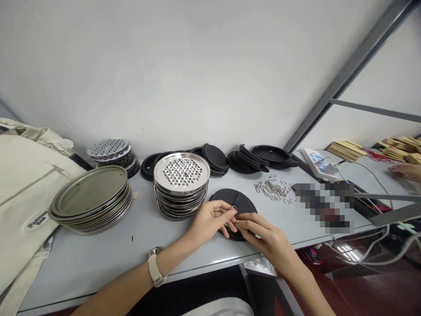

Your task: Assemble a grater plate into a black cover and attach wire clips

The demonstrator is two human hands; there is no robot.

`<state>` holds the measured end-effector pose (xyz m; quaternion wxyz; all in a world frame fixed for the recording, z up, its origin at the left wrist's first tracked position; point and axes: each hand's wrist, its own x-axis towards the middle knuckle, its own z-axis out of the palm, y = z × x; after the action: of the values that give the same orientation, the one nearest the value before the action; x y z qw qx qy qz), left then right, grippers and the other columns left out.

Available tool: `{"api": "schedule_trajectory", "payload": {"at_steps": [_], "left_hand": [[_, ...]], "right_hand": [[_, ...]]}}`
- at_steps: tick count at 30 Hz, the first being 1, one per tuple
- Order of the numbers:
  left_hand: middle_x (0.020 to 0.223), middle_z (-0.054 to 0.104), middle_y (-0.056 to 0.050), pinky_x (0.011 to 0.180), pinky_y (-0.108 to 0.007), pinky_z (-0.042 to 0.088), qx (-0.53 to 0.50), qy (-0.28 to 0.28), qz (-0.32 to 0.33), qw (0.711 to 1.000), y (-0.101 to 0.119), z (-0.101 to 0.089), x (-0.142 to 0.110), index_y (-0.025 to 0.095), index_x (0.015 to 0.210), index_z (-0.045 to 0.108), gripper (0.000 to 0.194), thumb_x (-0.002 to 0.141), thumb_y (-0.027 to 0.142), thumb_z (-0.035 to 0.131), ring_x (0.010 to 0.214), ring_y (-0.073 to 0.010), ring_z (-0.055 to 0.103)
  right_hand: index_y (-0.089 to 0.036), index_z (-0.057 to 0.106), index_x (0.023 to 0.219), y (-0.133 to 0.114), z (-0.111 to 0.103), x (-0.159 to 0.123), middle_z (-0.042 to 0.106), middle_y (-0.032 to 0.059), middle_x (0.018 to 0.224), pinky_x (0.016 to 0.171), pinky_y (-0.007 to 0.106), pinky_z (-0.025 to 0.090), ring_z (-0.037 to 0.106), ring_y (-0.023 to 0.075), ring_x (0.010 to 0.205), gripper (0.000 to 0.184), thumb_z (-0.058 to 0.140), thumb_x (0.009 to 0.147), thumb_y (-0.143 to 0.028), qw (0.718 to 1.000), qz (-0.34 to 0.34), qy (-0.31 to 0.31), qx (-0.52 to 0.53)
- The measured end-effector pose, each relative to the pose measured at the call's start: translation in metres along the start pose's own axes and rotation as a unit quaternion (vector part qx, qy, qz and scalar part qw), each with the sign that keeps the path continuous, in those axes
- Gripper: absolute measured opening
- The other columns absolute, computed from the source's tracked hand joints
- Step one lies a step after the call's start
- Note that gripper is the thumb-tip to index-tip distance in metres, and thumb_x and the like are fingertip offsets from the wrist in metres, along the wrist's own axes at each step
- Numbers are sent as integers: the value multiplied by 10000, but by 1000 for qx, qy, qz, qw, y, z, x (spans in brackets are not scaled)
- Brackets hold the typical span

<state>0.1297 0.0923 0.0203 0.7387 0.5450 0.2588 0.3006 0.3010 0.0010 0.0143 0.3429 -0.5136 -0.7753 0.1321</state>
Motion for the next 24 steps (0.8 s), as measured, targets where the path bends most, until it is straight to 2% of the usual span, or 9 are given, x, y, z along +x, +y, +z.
{"api": "schedule_trajectory", "payload": {"at_steps": [8, 12, 16, 20, 24], "left_hand": [[725, 639, -35, 403, -162, 498, 18, -14, 23, 999, -5, -2, 1, 111, 924, 636, 306, 804, 388, 684, 600, -154, 683], [753, 652, -51, 419, -165, 511, 25, -12, 25, 999, -5, -3, 1, 113, 930, 635, 302, 810, 387, 680, 630, -156, 682], [821, 667, -76, 429, -169, 520, 42, -11, 32, 999, -4, -3, 2, 119, 942, 638, 294, 838, 394, 646, 695, -168, 683], [924, 674, -108, 447, -176, 528, 66, -14, 50, 996, -4, -2, 1, 114, 948, 666, 291, 847, 385, 634, 788, -186, 666], [1017, 653, -115, 522, -201, 541, 83, -34, 68, 994, -2, -1, 0, 110, 908, 702, 266, 820, 359, 669, 798, -170, 637]], "right_hand": [[-248, 563, 1135, -8, -6, 1, 586, 73, 1174, 934, 258, 484, 587, 169, 1110, 248, 423, 967, -132, 999, 22, -26, 22], [-247, 557, 1115, -10, -7, 2, 609, 68, 1084, 857, 269, 508, 610, 176, 1035, 213, 432, 966, -161, 998, 48, -18, 42], [-238, 555, 1007, -9, -5, 2, 616, 50, 974, 747, 265, 510, 625, 167, 893, 119, 455, 961, -192, 996, 80, 6, 41], [-237, 469, 948, -12, -2, 2, 598, 18, 868, 698, 257, 510, 625, 144, 776, 18, 483, 958, -238, 989, 127, 43, 70], [-248, 407, 1053, -15, -1, 2, 628, 35, 907, 718, 279, 538, 652, 158, 799, 153, 512, 947, -279, 981, 148, 67, 107]]}}
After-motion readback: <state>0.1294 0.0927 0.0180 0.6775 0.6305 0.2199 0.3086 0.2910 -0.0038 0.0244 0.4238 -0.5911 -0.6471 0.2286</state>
